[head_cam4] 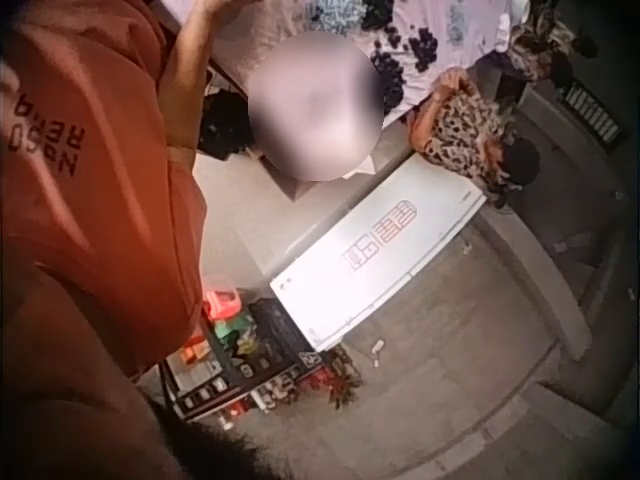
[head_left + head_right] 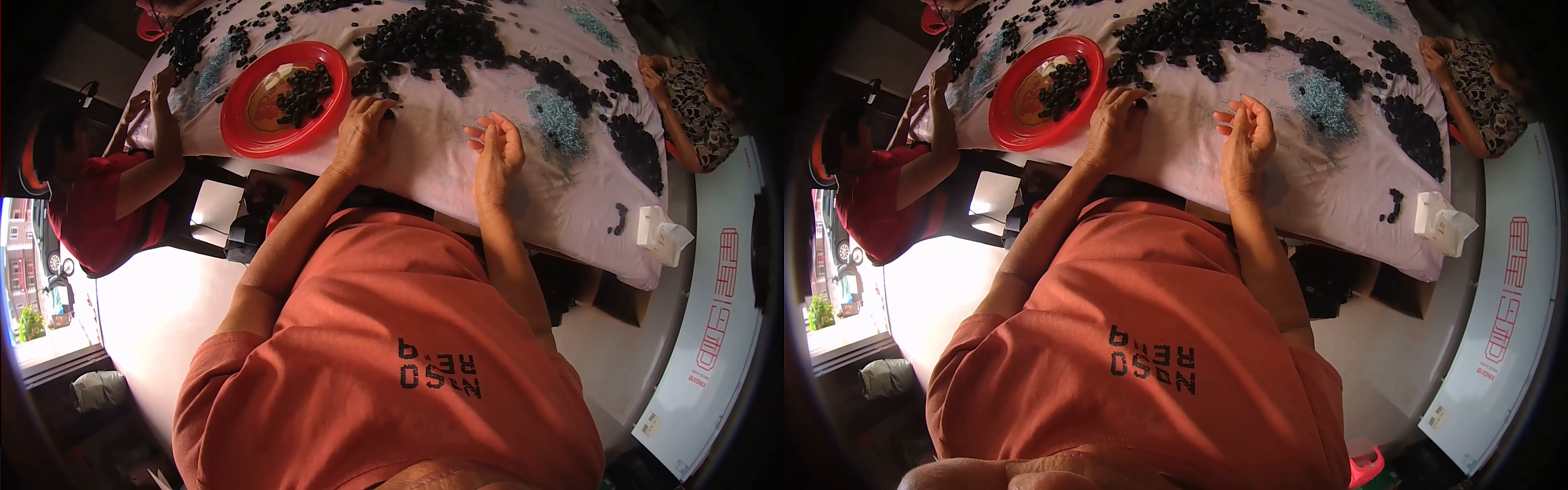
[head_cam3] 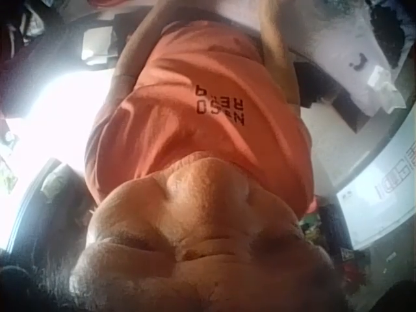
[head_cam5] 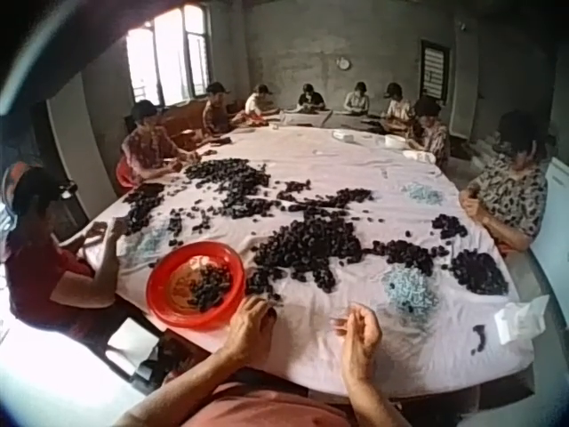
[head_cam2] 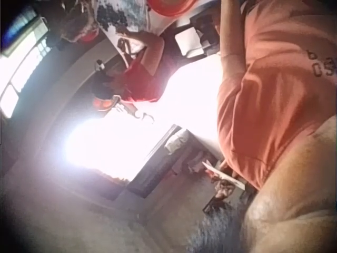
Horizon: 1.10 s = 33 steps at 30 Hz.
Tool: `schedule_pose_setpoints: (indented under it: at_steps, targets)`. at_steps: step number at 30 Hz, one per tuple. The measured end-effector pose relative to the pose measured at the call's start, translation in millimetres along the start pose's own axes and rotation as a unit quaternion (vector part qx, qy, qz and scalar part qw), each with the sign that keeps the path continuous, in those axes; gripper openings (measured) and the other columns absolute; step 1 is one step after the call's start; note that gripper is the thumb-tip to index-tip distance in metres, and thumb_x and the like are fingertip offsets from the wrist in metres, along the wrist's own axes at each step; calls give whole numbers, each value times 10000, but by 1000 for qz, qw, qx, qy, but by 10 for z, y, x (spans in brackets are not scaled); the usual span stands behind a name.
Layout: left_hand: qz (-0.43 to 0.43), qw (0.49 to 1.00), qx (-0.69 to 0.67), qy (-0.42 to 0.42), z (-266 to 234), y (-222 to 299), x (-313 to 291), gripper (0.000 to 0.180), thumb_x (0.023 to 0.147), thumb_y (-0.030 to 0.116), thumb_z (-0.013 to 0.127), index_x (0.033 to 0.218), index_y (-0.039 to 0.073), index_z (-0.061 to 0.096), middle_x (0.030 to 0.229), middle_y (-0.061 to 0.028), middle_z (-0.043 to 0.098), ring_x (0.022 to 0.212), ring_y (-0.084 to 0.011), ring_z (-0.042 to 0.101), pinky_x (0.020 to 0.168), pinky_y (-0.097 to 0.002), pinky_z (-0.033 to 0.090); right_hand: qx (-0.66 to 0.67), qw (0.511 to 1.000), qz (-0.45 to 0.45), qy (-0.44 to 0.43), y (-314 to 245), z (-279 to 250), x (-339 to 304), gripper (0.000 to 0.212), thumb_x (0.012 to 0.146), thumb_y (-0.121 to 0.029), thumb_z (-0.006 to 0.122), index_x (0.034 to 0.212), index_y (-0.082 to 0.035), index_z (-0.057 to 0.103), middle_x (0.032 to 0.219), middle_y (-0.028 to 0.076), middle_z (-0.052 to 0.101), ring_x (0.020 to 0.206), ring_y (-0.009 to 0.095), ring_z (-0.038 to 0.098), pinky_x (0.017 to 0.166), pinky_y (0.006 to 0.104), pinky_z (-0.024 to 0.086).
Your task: The person picks up black plastic pieces from a table, joins two pieces together by hand, and places the assembled items into a red plate.
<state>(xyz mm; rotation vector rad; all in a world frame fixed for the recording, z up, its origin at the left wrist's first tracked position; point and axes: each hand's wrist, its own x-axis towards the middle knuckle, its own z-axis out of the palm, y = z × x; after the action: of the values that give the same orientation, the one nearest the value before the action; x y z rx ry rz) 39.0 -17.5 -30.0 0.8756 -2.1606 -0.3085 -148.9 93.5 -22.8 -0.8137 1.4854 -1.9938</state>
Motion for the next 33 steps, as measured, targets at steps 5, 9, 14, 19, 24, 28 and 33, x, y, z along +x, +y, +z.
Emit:
schedule_pose_setpoints:
  at_steps: [5, 9, 14, 19, 24, 28, 33]
  targets:
    - [-9, 1000, -26, -8, -23, 45, 9, 321, 731, 136, 740, 1033, 50, 669, 926, -117, 646, 898, -331, 593, 792, -425, 495, 1, 1000, 12, -9, -31, 38, -31, 254, 1018, -79, 446, 1250, 15, 495, 1067, 128, 618, 830, 179, 685, 703, 249, 554]
    - [16, 998, -30, -56, 16, 135, 67, 317, 722, 191, 786, 992, 59, 685, 863, -92, 651, 844, -314, 606, 765, -418, 492, -2, 1000, 11, -11, -10, 27, -35, 263, 1025, -98, 451, 1260, 14, 483, 1073, 137, 616, 844, 184, 685, 718, 256, 559]
    - [16, 999, 24, 21, 38, -12, 258, 237, 769, 194, 744, 964, 67, 699, 943, -110, 649, 916, -338, 590, 800, -434, 483, 3, 1000, 19, -13, -1, 13, -20, 264, 1028, -109, 454, 1258, 16, 484, 1076, 140, 616, 855, 185, 683, 720, 258, 561]
    - [-10, 998, 64, -9, -23, -164, 250, 231, 752, 133, 670, 972, 64, 688, 953, -143, 634, 958, -363, 577, 844, -456, 471, 5, 1000, 20, -21, 3, 20, -8, 254, 1012, -92, 493, 1241, 17, 505, 1054, 119, 622, 832, 169, 682, 704, 251, 559]
    - [-13, 995, 100, -23, -26, -66, 249, 239, 734, 113, 669, 969, 76, 694, 967, -136, 623, 973, -358, 572, 847, -449, 469, 3, 1000, 23, -18, 3, 19, -11, 256, 1003, -93, 517, 1237, 12, 516, 1031, 105, 628, 820, 160, 681, 699, 247, 558]
    - [-3, 993, 118, 10, 35, -100, 321, 207, 727, 96, 678, 931, 109, 713, 966, -101, 616, 974, -332, 556, 840, -444, 457, 7, 999, 31, -20, 0, 38, -18, 258, 1001, -93, 525, 1236, 12, 520, 1022, 101, 630, 816, 156, 679, 700, 246, 558]
    - [-12, 991, 135, -17, 70, -64, 357, 167, 740, 117, 704, 904, 140, 728, 984, -66, 630, 1013, -305, 561, 825, -435, 453, 7, 1000, 24, -18, 12, 20, -10, 254, 998, -85, 525, 1230, 17, 523, 1017, 100, 631, 813, 156, 678, 704, 249, 560]
